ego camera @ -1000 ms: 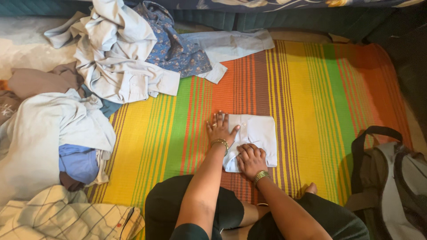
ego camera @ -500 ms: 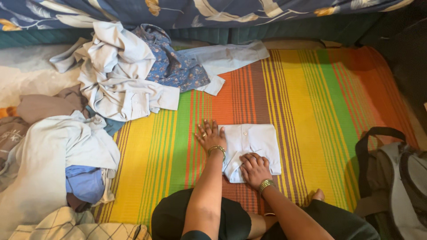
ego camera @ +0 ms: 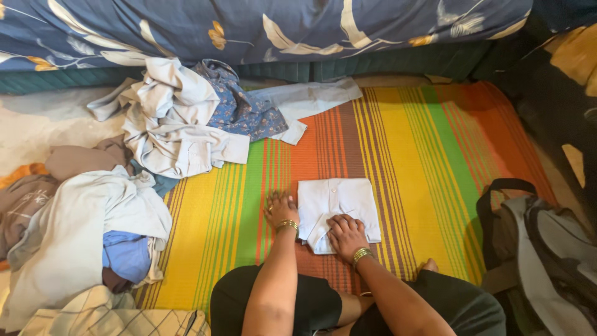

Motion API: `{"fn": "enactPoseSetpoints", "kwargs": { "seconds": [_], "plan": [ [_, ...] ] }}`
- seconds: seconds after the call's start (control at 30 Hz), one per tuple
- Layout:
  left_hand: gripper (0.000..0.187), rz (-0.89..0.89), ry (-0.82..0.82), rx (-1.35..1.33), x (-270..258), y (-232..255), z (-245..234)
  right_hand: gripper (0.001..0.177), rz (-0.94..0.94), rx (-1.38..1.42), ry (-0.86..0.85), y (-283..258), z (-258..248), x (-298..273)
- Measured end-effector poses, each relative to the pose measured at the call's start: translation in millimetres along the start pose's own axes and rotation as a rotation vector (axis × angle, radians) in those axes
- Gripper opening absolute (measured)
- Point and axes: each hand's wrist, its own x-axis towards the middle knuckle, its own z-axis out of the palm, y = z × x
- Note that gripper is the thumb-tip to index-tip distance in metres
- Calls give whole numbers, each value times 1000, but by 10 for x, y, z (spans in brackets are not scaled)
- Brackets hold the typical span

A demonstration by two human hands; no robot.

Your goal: The person folds a shirt by hand on a mat on the floor and places it into a backpack.

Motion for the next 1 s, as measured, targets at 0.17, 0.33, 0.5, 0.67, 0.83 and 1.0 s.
{"fn": "enactPoseSetpoints", "kwargs": {
  "seconds": [0.17,0.33,0.5,0.67,0.83,1.0],
  "plan": [
    [58,340,127,94,-326,158,75,54,91,131,-90,20,42,31],
    [48,615,68,26,-934,328,409,76,62,79,-194,226,331,63],
    [47,546,-26,-81,-995,204,526,54,37,130,-302,242,-51,-22],
    [54,557,-31,-1,-1085,162,512,52,26,165,-375,297,-846,-122],
    [60,608,-20,79,-1123,185,474,54,47,127,-374,425,-1002,-341],
    [59,664,17,60,-1158,222,397,69,130,48,-389,440,-551,-341]
  ]
}}
